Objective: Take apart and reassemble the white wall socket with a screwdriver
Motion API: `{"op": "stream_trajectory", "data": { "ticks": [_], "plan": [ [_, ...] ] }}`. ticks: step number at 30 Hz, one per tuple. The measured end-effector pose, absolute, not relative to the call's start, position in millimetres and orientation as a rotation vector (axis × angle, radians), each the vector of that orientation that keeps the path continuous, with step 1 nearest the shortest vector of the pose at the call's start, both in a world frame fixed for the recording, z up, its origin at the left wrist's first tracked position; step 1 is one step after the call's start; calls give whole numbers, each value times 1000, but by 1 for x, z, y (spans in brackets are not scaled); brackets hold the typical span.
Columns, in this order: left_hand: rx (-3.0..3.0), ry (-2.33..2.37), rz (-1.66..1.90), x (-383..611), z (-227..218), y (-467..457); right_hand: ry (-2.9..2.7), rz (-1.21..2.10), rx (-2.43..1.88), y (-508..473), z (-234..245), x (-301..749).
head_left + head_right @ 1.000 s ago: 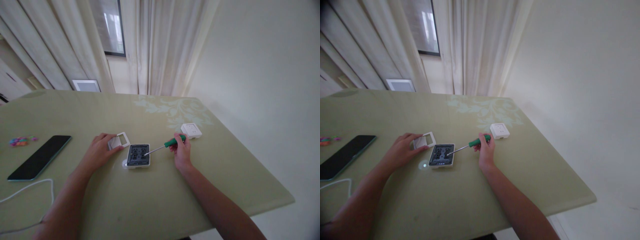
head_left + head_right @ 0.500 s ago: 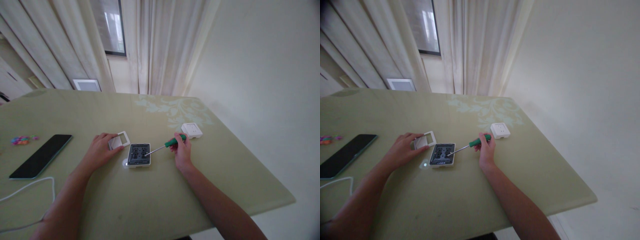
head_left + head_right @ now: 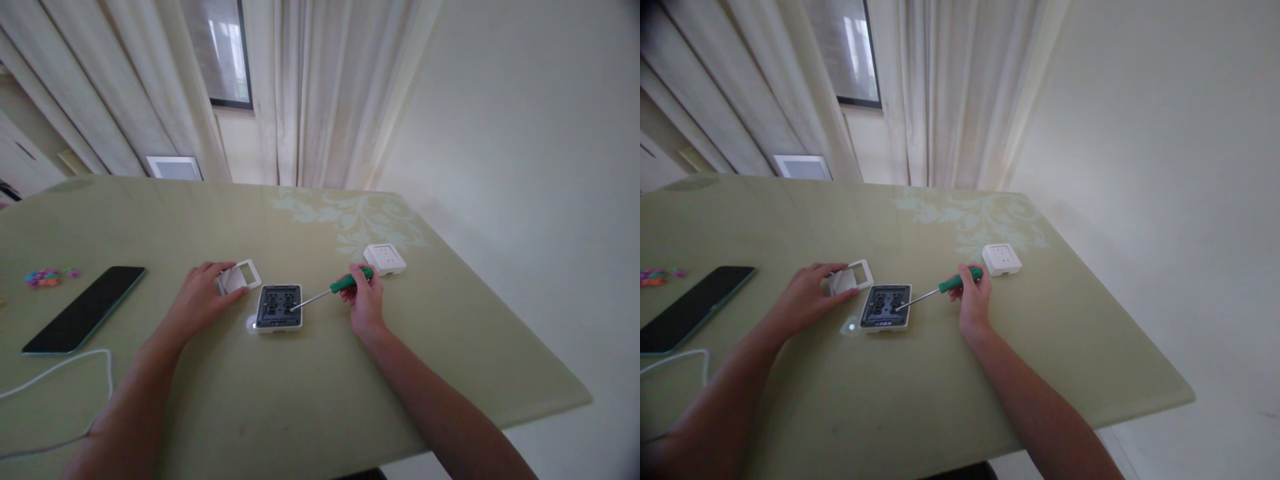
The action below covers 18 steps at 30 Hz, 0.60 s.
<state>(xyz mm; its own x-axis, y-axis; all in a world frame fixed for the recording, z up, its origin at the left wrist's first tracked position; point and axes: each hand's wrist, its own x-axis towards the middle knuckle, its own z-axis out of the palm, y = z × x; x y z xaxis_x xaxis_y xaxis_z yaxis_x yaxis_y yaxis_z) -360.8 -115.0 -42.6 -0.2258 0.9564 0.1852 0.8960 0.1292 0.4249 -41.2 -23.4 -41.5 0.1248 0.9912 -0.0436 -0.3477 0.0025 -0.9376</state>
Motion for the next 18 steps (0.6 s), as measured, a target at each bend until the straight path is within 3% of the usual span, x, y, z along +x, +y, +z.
{"op": "stream_trajectory", "data": {
  "ticks": [5, 18],
  "plan": [
    [1815, 2180, 862, -356, -36, -119, -841, 1274, -1020, -23, -44, -41],
    [1950, 1949, 678, -354, -30, -129, -846, 1277, -1027, -23, -43, -41]
  ]
}}
